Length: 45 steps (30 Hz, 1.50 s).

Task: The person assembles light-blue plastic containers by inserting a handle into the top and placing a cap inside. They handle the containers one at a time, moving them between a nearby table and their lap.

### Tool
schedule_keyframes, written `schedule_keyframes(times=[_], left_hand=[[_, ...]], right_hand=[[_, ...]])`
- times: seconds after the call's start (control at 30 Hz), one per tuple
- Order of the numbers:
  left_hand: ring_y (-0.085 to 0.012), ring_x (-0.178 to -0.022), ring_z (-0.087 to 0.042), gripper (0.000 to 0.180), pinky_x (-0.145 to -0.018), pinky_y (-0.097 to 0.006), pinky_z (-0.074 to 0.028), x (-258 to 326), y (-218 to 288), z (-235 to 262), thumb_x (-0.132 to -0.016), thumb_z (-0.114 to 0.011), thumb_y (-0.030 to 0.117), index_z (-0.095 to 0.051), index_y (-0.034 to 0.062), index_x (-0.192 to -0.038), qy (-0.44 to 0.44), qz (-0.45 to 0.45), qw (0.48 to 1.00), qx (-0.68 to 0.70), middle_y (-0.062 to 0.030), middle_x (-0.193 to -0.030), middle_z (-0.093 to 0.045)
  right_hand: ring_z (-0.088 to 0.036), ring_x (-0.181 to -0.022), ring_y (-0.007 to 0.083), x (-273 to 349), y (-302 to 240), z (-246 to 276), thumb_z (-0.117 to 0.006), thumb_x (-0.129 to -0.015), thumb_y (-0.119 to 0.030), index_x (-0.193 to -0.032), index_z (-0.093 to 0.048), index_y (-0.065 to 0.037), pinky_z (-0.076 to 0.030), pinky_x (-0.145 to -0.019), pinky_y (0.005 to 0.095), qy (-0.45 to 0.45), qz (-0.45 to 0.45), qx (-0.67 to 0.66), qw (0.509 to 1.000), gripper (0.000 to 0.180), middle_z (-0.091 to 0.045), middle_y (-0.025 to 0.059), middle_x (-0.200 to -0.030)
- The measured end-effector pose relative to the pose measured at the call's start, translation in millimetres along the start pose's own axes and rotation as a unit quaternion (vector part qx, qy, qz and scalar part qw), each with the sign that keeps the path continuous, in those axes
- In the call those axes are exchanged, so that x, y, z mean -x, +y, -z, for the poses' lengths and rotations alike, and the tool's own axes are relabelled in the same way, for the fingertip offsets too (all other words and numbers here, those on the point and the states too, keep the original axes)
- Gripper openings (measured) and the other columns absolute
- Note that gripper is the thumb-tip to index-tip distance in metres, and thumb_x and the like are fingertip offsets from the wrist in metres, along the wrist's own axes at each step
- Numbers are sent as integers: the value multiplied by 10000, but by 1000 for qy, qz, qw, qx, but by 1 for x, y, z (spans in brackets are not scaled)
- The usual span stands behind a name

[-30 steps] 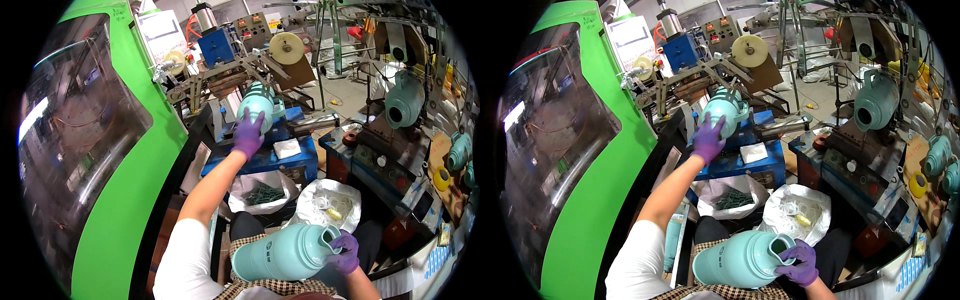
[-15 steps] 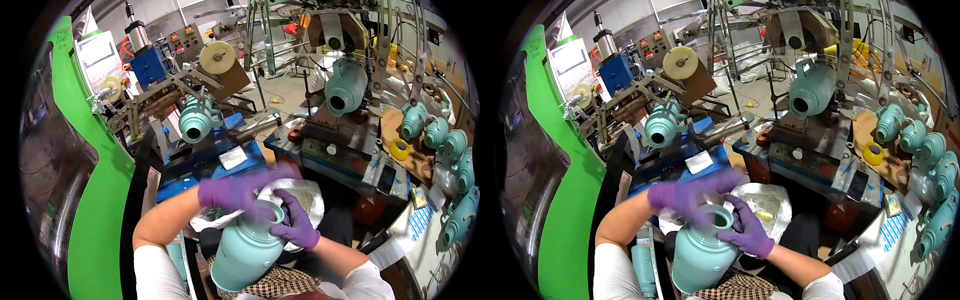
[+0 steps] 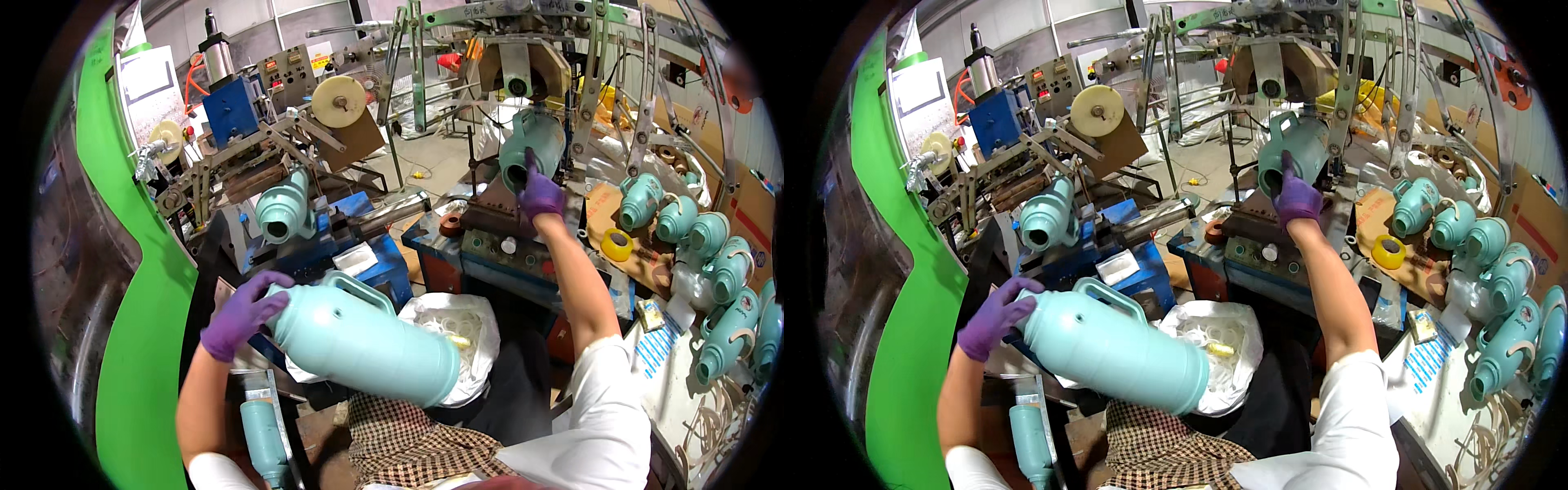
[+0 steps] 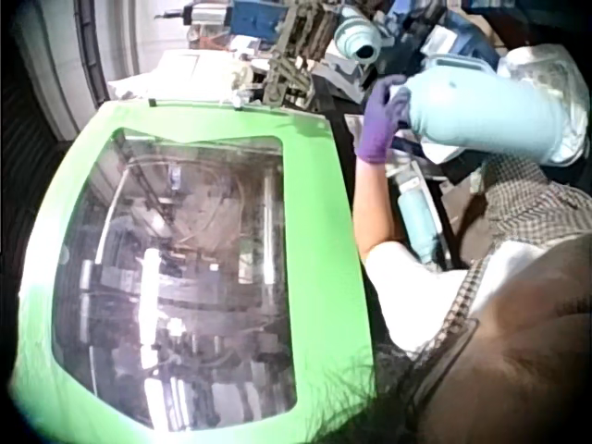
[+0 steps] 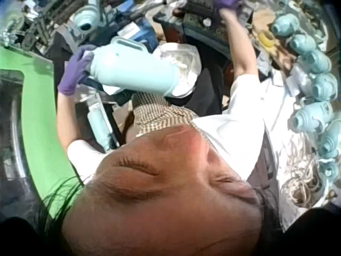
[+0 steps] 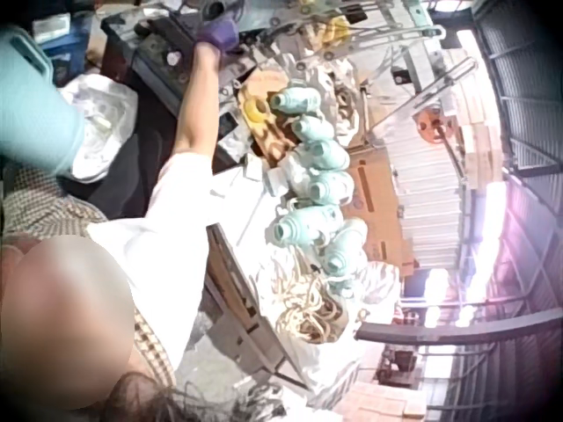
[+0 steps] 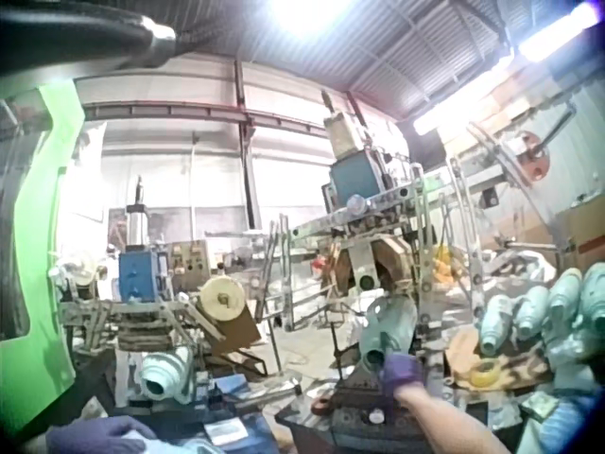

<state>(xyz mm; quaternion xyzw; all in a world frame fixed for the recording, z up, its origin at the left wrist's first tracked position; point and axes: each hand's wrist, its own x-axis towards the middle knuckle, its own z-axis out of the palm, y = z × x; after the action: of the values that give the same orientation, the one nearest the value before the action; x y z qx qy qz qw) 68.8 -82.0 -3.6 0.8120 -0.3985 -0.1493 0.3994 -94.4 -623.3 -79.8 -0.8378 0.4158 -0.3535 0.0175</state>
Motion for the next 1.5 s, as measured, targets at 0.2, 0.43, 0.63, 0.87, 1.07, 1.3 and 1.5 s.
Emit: schedule_keyframes(times=[0.2, 0.43, 0.63, 0.87, 1.07, 1.3, 1.5], left_hand=[[-235, -1157, -577, 443, -945, -365, -516, 35, -110, -27, -908, -719, 316, -588, 92, -1267, 260, -174, 941, -134, -96, -1246, -589], [-277, -1272, -490, 596, -906, -404, -549, -75, -85, -99, -788, -822, 168, -569, 134, -1326, 304, -265, 914, 36, -94, -1296, -550], [-215, -1105, -565, 559, -831, -308, -550, -218, 30, -279, -840, -802, 184, -489, 145, -1303, 144, -244, 859, 427, -107, -1193, -547], [-316, -1136, -541, 610, -1005, -411, -450, -333, 151, -381, -744, -816, 156, -505, 31, -1253, 246, -363, 890, 126, -156, -1178, -526], [-303, -1074, -522, 689, -940, -407, -454, -402, 152, -398, -711, -889, 171, -488, 32, -1254, 236, -415, 872, 109, -147, -1188, -501], [-250, -1344, -480, 693, -1109, -407, -404, -149, 167, -327, -873, -739, 252, -447, 26, -1459, -298, -483, 817, 105, -148, -1439, -495], [-398, -995, -650, 446, -792, -426, -543, 2, 128, -337, -737, -810, 314, -645, 12, -1022, -274, -510, 806, -122, -214, -1267, -605]], right_hand=[[-666, -603, 360, 119, -29, 55, -648, -861, -199, -1381, -519, -265, -534, -541, 470, 132, 254, -10, 958, 540, -713, 119, -855], [-664, -723, 173, 333, 40, 146, -580, -659, -9, -1120, -693, 91, -545, -714, 297, -34, -43, -577, 815, 485, -741, 126, -894], [-683, -916, 168, 344, 63, 146, -626, -627, -7, -1042, -738, 80, -533, -823, 254, -321, -259, -542, 732, 439, -736, 136, -1077], [-679, -967, 175, 346, 63, 124, -627, -641, -78, -1065, -737, 66, -519, -865, 269, -287, -183, -647, 682, 461, -731, 134, -1085], [-670, -1057, 214, 338, 64, 114, -633, -674, 29, -1150, -709, 62, -498, -998, 310, -312, -229, -647, 657, 484, -708, 166, -1189], [-645, -995, 117, 338, 69, 93, -648, -723, -36, -1294, -651, -15, -527, -894, 279, -241, -121, -635, 724, 572, -704, 102, -1145], [-634, -872, 103, 362, 66, 103, -604, -926, -143, -1409, -532, -58, -537, -788, 268, -154, -98, -664, 725, 496, -676, 43, -1084]])
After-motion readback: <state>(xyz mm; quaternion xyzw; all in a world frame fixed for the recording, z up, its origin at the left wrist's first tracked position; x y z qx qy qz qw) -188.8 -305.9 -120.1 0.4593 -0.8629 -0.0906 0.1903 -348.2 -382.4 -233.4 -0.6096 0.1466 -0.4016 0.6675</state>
